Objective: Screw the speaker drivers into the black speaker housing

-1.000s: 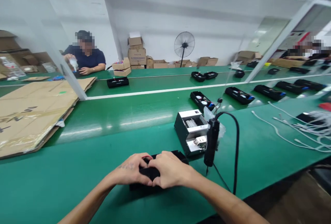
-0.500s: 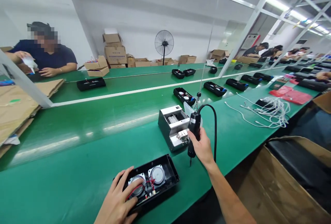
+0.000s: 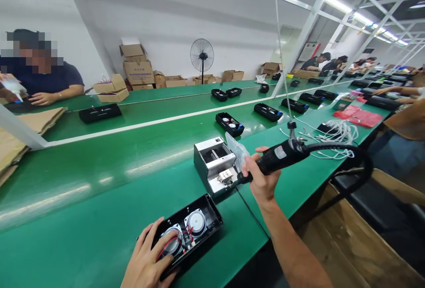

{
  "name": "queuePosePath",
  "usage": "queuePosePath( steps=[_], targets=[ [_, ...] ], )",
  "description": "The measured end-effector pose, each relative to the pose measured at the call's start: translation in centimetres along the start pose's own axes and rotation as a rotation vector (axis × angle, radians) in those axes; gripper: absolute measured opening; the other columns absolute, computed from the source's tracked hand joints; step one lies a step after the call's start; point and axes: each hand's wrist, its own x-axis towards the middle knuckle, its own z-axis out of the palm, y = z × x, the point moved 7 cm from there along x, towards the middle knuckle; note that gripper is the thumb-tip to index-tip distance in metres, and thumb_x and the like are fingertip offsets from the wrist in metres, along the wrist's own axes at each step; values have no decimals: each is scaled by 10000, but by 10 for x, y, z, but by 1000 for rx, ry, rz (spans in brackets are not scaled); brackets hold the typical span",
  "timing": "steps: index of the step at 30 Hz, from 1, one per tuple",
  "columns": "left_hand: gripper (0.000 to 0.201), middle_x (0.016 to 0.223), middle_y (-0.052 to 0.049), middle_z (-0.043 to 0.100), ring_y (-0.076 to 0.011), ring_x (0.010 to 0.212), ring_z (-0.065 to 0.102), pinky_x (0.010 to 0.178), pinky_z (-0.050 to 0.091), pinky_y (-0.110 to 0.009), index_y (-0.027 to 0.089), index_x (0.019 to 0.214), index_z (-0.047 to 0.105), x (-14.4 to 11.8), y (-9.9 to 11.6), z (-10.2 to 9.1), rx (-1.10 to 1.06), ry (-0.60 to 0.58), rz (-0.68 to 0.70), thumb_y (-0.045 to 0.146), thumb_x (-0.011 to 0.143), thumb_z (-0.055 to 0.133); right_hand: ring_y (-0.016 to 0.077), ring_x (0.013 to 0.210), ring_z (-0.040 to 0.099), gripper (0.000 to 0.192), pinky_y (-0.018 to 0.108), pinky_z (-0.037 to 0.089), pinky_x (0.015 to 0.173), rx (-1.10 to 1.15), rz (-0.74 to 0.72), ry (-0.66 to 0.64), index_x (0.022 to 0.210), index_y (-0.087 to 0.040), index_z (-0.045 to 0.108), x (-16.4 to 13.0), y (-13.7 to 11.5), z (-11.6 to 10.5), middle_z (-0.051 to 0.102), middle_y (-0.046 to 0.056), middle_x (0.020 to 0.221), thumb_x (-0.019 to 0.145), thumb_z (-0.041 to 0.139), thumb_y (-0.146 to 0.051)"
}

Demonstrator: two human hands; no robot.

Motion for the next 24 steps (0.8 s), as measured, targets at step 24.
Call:
queuePosePath(
  steps=[24],
  targets=[
    [137, 1288, 15, 773, -337, 1535, 461, 1329, 267, -488, 268, 816, 717, 11, 7, -7, -211, 145, -164, 301, 938, 768, 125, 429, 539, 219, 302, 483, 545, -70, -88, -44, 1015, -265, 595, -3, 5, 14, 596, -134, 538, 910, 786, -278]
  ],
)
